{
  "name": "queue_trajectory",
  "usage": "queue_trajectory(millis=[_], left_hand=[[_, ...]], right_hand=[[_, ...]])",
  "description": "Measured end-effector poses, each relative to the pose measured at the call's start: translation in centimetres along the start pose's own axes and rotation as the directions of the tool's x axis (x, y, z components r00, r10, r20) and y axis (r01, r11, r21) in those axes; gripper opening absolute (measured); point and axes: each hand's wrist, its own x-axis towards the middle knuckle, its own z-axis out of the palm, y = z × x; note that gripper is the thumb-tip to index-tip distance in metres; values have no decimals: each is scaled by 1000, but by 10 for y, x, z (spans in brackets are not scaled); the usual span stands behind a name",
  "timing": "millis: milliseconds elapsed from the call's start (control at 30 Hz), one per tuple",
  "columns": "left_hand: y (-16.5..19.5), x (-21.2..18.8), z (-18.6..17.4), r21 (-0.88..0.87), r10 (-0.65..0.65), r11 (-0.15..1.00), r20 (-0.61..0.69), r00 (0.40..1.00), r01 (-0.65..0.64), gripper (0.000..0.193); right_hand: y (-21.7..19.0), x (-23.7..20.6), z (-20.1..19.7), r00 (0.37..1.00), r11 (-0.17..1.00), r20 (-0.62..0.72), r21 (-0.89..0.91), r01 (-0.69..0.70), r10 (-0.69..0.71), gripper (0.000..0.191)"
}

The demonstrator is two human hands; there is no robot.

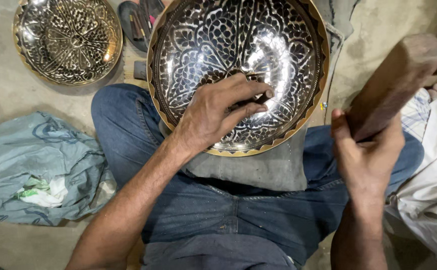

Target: The person sits cross-legged on the floor with an engraved brass bowl resting on a cushion on their lap. They hold a small punch against the bowl's inner surface and repeatedly strike it with a wooden mallet, repositioning the punch to work across the decorative pattern.

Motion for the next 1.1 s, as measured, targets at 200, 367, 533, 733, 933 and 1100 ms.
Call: queue_trajectory(millis=[200, 367, 533, 733, 933, 1100], left_hand=[[2, 0, -3, 8, 9, 1000, -32, 999, -9, 31], [5, 1, -2, -18, 6, 1000, -29, 1000, -7, 33], [1, 2, -2, 24, 0, 1000, -18, 1000, 1, 33], [-3, 1, 0, 42, 10, 999, -17, 1000, -10, 35], [0, 1, -1, 40, -13, 999, -8, 1000, 13, 34], [1, 2, -3, 100, 26, 995, -33, 999, -22, 35]], right_hand=[[12, -6, -3, 949, 801, 121, -511, 312, -292, 38], [17, -7, -2, 937, 806, 229, -482, 345, -264, 28], [8, -6, 3, 976, 929, 107, -301, 214, -190, 41], [13, -9, 5, 986, 913, 115, -377, 158, -123, 38], [33, -13, 1, 966, 892, 150, -375, 252, -209, 31], [32, -13, 2, 945, 767, 190, -552, 327, -266, 41]])
